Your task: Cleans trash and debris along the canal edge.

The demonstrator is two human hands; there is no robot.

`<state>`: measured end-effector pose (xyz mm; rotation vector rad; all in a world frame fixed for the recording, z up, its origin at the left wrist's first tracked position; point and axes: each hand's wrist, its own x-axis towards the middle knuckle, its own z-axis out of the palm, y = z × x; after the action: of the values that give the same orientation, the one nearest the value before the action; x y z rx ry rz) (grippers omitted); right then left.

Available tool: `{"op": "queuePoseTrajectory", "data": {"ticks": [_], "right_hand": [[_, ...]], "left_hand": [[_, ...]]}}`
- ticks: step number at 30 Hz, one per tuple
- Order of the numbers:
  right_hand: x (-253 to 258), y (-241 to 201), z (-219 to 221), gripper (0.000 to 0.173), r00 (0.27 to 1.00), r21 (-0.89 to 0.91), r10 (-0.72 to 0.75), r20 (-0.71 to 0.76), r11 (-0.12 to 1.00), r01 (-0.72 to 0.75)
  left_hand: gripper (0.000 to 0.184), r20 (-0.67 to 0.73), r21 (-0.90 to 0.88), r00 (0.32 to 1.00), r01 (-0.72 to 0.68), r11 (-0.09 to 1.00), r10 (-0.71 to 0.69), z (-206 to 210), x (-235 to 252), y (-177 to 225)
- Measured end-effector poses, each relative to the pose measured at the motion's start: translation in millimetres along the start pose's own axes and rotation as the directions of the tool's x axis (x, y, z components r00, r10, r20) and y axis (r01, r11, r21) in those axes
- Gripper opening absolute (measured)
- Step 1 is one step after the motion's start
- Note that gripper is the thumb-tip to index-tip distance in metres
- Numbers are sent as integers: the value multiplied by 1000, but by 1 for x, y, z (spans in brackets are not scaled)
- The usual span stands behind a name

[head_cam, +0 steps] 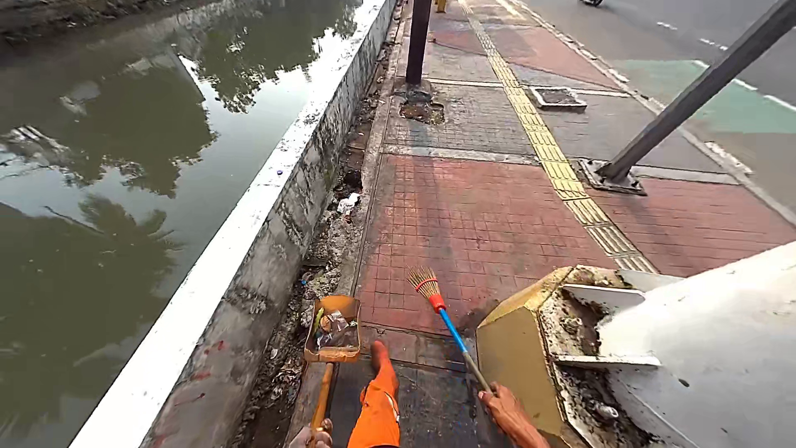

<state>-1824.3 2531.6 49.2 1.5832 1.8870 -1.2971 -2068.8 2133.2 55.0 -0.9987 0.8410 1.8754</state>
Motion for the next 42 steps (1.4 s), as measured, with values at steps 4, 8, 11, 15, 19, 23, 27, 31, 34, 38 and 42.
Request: {"op": "queuePoseTrajectory", "data": {"ticks": [4,8,11,15,19,23,27,31,34,38,42], "right_hand": [[70,-93,-30,37,1000,-43,-20,19,999,20],[103,-174,-59,33,993,185,-25,113,983,4],[143,-233,-87,29,990,159,-18,143,987,-5],[229,-325,-120,34,981,43,-78,178,996,72],[345,-422,-152,35,961,34,-127,246,992,122],[451,-546,-196,31,926,0,-164,341,985,174],[542,-690,-225,35,882,-102,-116,457,978,181],[610,-839,-231,40,832,-259,-50,553,938,229],[671,-925,-208,37,807,-371,-29,590,878,303],[735,-1014,-169,34,778,-486,41,626,802,349],[792,-1079,-143,28,756,-600,125,642,695,395]], "left_hand": [[21,-22,-69,1000,12,998,-14,87,81,37],[20,-91,-108,996,-26,994,16,181,131,72],[20,-135,-156,991,-41,987,19,242,159,96],[22,-135,-214,987,-112,971,84,319,213,138],[18,-194,-338,976,-157,928,94,400,274,168],[20,-246,-436,963,-208,876,106,491,316,186],[19,-274,-534,949,-287,795,158,582,340,209],[22,-287,-618,942,-320,718,173,651,370,224],[24,-292,-706,944,-323,631,156,697,408,242],[27,-274,-813,952,-304,496,134,735,482,271],[22,-259,-887,947,-310,343,189,769,528,290]]}}
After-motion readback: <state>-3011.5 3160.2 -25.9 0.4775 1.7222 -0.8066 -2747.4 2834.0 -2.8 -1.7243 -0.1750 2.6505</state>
